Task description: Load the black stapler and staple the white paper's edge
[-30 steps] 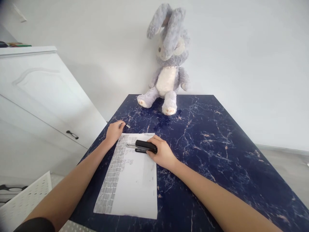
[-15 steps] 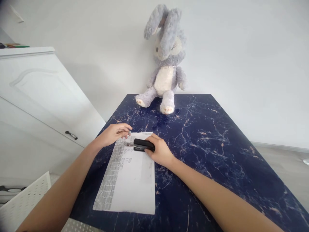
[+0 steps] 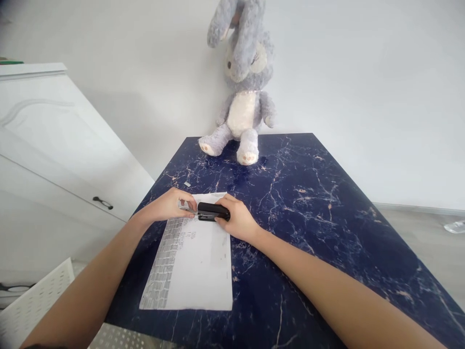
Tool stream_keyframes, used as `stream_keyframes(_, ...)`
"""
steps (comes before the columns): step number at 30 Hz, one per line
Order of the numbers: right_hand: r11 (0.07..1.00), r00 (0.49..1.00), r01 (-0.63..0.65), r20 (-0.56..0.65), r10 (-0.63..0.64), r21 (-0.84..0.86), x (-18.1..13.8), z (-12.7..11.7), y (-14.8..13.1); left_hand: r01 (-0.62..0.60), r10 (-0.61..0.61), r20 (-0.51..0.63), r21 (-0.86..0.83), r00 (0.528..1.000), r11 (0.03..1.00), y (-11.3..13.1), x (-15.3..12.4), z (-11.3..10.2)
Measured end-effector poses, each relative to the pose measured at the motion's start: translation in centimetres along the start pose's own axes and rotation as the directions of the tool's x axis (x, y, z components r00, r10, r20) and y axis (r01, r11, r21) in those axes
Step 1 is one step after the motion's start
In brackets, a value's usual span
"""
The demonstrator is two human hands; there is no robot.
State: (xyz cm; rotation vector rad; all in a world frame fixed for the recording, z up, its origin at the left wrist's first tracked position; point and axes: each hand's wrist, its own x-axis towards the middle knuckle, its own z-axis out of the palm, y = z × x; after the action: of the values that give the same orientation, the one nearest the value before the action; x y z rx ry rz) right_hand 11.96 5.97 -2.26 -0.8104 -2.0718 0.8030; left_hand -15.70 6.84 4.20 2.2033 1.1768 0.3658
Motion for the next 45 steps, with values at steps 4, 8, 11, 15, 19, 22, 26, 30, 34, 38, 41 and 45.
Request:
stream_keyframes(4,1.000,1.000,0.005,-0.003,-0.005,-0.005,-0.03,0.02,0.20,0.001,-0.001,0.000,-0.028,1.000,1.000,0.17,0.15,0.31)
stream_keyframes(8,1.000,1.000,0.000,-0.004,0.000,-0.012,-0.06,-0.03,0.13,0.007,-0.007,0.002,-0.019,1.000,1.000,0.26,0.03,0.14)
stream_keyframes(11,1.000,1.000,0.001,-0.008,-0.001,-0.008,-0.05,-0.03,0.07,0.012,-0.012,0.016,0.001,1.000,1.000,0.35,-0.05,0.01)
stream_keyframes(15,1.000,1.000,0.016,-0.015,-0.016,-0.013,-0.10,0.09,0.38,0.036,-0.036,0.002,0.021,0.999,0.999,0.51,0.02,-0.02)
stream_keyframes(19,1.000,1.000,0.012,-0.014,-0.012,0.000,-0.22,0.16,0.69,0.055,-0.055,0.017,0.013,0.998,0.998,0.51,0.14,-0.08)
stream_keyframes(22,1.000,1.000,0.016,-0.020,-0.016,-0.001,-0.23,0.10,0.66,0.047,-0.048,0.045,0.016,0.998,0.999,0.39,0.16,-0.13)
stream_keyframes(26,1.000,1.000,0.019,-0.017,-0.019,-0.012,-0.17,0.00,0.47,0.046,-0.046,0.035,0.009,0.998,0.999,0.33,0.13,-0.12)
stream_keyframes(30,1.000,1.000,0.018,-0.014,-0.018,-0.005,-0.14,-0.03,0.39,0.045,-0.045,0.026,0.001,0.999,0.999,0.38,0.04,-0.20)
stream_keyframes(34,1.000,1.000,0.018,-0.013,-0.018,-0.002,-0.19,0.02,0.48,0.054,-0.054,0.032,-0.007,0.998,0.999,0.26,-0.02,-0.30)
stream_keyframes(38,1.000,1.000,0.017,-0.012,-0.017,-0.004,-0.22,0.01,0.51,0.047,-0.047,0.004,0.002,0.999,0.999,0.05,0.08,-0.08)
stream_keyframes(41,1.000,1.000,0.012,-0.011,-0.012,-0.004,-0.20,-0.05,0.41,0.044,-0.044,0.001,-0.009,0.999,0.999,-0.02,0.23,0.19)
stream_keyframes(45,1.000,1.000,0.012,-0.012,-0.012,-0.007,-0.18,-0.08,0.30,0.027,-0.027,0.027,-0.002,0.999,1.000,-0.05,0.28,0.16)
